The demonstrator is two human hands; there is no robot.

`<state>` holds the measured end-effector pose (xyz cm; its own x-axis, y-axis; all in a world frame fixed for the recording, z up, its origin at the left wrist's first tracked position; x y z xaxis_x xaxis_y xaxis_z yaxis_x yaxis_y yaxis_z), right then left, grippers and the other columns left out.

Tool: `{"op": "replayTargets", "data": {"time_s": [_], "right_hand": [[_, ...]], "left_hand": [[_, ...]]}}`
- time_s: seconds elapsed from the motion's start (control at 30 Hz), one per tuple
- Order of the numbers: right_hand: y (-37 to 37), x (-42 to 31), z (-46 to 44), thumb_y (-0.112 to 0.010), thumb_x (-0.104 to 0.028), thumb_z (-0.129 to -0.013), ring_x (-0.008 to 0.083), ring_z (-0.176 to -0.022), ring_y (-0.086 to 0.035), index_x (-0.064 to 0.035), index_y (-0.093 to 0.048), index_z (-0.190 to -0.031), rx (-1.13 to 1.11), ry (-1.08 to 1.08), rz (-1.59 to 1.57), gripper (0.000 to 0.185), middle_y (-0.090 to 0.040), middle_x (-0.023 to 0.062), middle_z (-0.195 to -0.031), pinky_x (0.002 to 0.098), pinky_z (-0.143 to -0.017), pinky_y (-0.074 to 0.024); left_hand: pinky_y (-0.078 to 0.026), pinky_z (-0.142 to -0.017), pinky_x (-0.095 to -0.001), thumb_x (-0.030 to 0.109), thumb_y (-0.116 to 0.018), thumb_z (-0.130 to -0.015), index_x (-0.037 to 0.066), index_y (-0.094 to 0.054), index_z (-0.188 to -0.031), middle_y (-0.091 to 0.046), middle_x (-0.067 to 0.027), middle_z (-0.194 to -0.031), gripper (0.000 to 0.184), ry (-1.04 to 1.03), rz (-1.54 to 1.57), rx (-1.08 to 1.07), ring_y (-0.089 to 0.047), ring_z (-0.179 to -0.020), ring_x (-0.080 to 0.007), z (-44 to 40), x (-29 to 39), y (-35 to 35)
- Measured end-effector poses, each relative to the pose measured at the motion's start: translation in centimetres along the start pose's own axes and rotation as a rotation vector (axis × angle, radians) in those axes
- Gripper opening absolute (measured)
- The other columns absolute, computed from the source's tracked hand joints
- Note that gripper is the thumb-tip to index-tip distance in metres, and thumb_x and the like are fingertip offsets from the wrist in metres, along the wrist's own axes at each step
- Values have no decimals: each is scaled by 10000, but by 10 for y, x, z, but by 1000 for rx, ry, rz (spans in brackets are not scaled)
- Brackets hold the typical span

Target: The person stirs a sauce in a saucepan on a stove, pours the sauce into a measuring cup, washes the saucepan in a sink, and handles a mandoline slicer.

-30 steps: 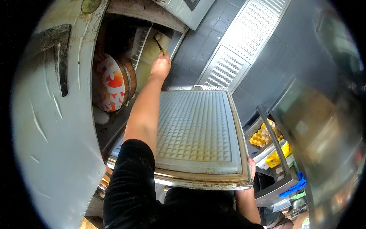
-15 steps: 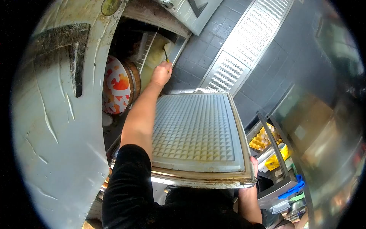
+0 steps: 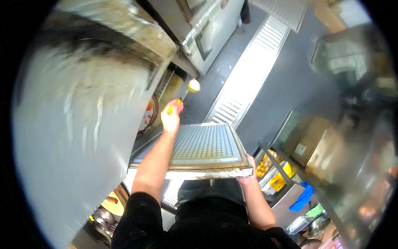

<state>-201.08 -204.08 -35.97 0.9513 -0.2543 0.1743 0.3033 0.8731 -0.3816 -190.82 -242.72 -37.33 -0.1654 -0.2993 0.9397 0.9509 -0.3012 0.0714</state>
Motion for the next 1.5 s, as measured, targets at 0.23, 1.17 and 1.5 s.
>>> {"op": "replayTargets", "data": {"time_s": [0.23, 1.17, 1.5], "right_hand": [[-77, -22, -21, -536, -538, -935, 341, -1314, -511, -55, -518, -1400, -193, 134, 352, 671, -531, 185, -1435, 533, -1113, -406], [190, 596, 3, -622, -287, -979, 122, -572, -567, -113, -622, -1007, -858, -199, 2863, 176, -583, -1, -711, 278, -501, -462], [545, 727, 124, -649, -259, -979, 160, -801, -643, -16, -622, -1204, -1661, -1096, 3309, 332, -665, 45, -918, 308, -701, -536]], "left_hand": [[-549, -999, -458, 64, -503, -1015, -67, -580, -1261, -672, -250, -1174, 289, -43, 728, -120, -690, -1072, -372, 239, 182, 19], [-605, -880, -419, 75, -524, -1026, -85, -622, -1141, -693, -235, -1064, 220, -715, 879, 2048, -725, -963, -329, 1135, -23, 217], [-624, -831, -429, 91, -524, -1035, -108, -604, -1126, -701, -231, -1027, 233, -648, 751, 2733, -739, -900, -325, 1274, -54, 162]]}}
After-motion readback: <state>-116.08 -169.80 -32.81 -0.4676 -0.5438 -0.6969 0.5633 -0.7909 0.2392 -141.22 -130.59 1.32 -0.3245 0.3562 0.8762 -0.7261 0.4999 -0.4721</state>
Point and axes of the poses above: each hand's wrist, its own z-axis away from the middle knuckle, its own y-axis out of the back of the hand, x = y × z, the point moved 6 cm from there along -z, towards the middle knuckle
